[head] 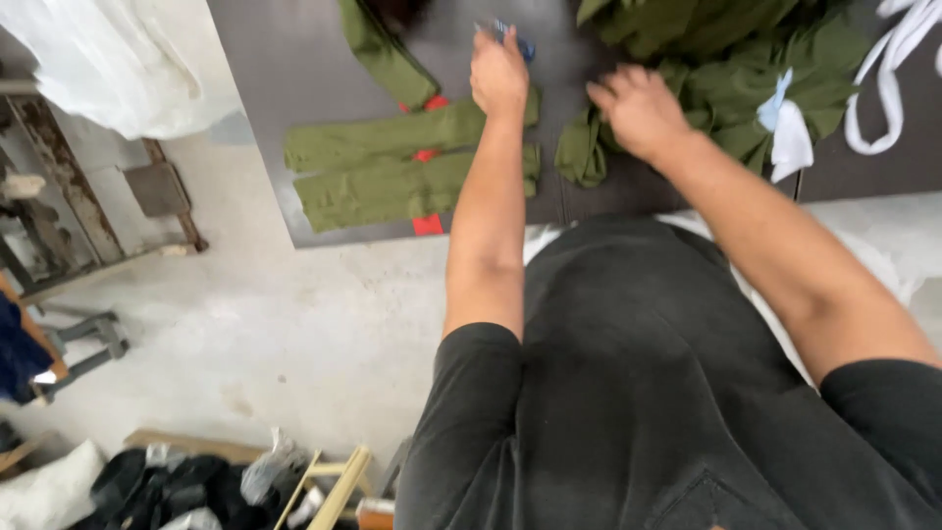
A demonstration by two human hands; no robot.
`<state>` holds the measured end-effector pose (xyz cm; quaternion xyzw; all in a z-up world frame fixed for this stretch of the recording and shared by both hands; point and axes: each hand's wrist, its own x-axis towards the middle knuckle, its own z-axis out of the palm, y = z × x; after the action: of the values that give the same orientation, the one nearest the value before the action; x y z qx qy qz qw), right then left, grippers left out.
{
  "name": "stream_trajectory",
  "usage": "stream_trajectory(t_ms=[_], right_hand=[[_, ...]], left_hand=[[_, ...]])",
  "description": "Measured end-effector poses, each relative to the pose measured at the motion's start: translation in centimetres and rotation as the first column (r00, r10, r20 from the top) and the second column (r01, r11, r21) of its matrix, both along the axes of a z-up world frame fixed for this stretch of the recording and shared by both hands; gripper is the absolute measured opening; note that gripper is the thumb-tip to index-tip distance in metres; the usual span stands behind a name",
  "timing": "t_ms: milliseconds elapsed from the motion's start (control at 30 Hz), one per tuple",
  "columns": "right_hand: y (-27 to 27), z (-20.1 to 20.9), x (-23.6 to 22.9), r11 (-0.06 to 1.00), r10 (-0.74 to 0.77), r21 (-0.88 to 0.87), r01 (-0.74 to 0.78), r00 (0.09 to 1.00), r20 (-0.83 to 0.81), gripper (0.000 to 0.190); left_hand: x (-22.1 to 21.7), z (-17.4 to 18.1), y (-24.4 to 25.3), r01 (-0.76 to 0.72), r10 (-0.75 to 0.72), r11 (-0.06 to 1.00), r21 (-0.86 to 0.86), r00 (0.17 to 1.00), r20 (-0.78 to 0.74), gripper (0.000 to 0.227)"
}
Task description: Trimming loose threads from green fabric strips using thread nippers on a factory work table.
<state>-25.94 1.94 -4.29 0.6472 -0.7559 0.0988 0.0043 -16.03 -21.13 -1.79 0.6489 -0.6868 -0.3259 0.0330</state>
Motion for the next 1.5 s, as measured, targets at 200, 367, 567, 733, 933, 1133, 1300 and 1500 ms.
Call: stream_trajectory(t_ms=[200, 367, 567, 733, 933, 1133, 1300, 1500], right_hand=[[2.0, 5.3, 2.2, 0.988, -0.083, 0.142, 0.059, 0.983, 0.164, 0.021], [3.4, 13.9, 3.5, 0.959, -0.276, 0.17, 0.226, 0.878, 0.39, 0.038], [6.3, 20.0, 6.2, 0.817, -0.394, 0.296, 0.495, 0.104, 0.913, 0.022], [6.5, 26.6, 9.3, 0.911, -0.253, 0.141, 0.388, 0.254, 0.934, 0.013], [8.2, 30.3, 8.7, 0.966, -0.19, 0.035, 0.257, 0.606, 0.772, 0.018], [9.6, 32.0, 5.4, 1.0, -0.019, 0.031, -0.007, 0.64, 0.768, 0.015], [11.1, 29.9, 3.5, 0.994, -0.047, 0.1, -0.036, 0.693, 0.719, 0.019], [10.7, 31.6, 4.0, 0.915, -0.309, 0.403, 0.015, 0.668, 0.677, 0.022]], left_hand=[[-1.0, -3.5, -1.4, 0.13, -0.129, 0.991, 0.025, 0.991, -0.015, 0.052], [1.4, -1.1, 1.6, 0.089, -0.06, 0.99, 0.106, 0.966, -0.252, 0.044], [8.2, 9.9, 9.2, 0.159, 0.16, 0.921, 0.355, 0.676, -0.719, 0.035], [13.2, 20.4, 10.0, 0.684, -0.166, 0.723, 0.093, 0.303, -0.939, 0.05], [14.1, 22.2, 13.7, 0.634, -0.528, 0.732, -0.25, 0.295, -0.797, 0.026], [14.1, 23.4, 17.0, 0.662, -0.535, 0.697, -0.275, 0.225, -0.815, 0.084], [12.8, 20.4, 21.9, 0.407, -0.477, 0.859, -0.312, 0.41, -0.777, 0.043], [13.1, 20.6, 23.8, 0.172, -0.292, 0.957, -0.236, 0.566, -0.771, 0.035]])
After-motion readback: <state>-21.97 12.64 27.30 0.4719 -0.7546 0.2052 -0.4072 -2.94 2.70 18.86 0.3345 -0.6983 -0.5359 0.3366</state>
